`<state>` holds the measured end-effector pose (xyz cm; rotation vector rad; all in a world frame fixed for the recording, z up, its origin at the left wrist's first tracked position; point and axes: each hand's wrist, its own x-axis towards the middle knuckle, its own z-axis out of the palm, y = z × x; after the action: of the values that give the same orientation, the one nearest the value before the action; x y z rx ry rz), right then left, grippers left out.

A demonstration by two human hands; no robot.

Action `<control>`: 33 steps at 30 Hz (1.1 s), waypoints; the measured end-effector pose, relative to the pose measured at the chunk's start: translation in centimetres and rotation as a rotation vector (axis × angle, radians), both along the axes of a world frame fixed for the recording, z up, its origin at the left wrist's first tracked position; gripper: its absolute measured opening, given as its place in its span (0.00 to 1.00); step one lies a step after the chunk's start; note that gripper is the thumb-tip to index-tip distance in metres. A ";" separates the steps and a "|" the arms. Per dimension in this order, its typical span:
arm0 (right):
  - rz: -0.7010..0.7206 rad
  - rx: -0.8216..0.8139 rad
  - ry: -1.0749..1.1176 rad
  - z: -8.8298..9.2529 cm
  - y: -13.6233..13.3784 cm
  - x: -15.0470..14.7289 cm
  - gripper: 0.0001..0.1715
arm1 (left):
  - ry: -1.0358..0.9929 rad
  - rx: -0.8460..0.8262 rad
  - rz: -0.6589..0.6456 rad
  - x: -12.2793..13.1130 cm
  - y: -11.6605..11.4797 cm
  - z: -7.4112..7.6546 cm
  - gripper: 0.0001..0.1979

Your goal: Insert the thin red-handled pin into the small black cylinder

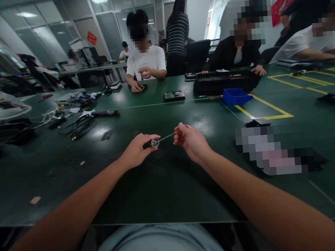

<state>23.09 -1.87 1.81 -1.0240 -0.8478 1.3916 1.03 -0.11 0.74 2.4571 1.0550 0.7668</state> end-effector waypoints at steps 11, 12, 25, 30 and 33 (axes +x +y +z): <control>-0.118 0.260 -0.228 0.1 -0.4 0.0 0.15 | 0.041 -0.064 0.078 0.0 -0.4 0.6 0.20; -0.119 0.284 -0.272 0.1 -0.5 0.0 0.15 | 0.037 -0.066 0.082 0.0 -0.4 0.6 0.21; -0.134 0.434 -0.637 0.8 -1.5 0.2 0.15 | 0.052 -0.048 0.060 0.0 -0.4 0.5 0.21; -0.148 0.482 -0.779 1.6 -2.2 0.1 0.15 | 0.068 -0.054 0.066 0.0 -0.4 0.4 0.21; -0.096 0.542 -0.777 1.6 -2.5 0.1 0.11 | 0.054 -0.053 0.070 0.0 -0.3 0.3 0.21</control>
<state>23.17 -4.37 3.36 -1.1475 -1.6093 0.5853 1.01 -0.43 1.05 2.4199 1.1709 0.6876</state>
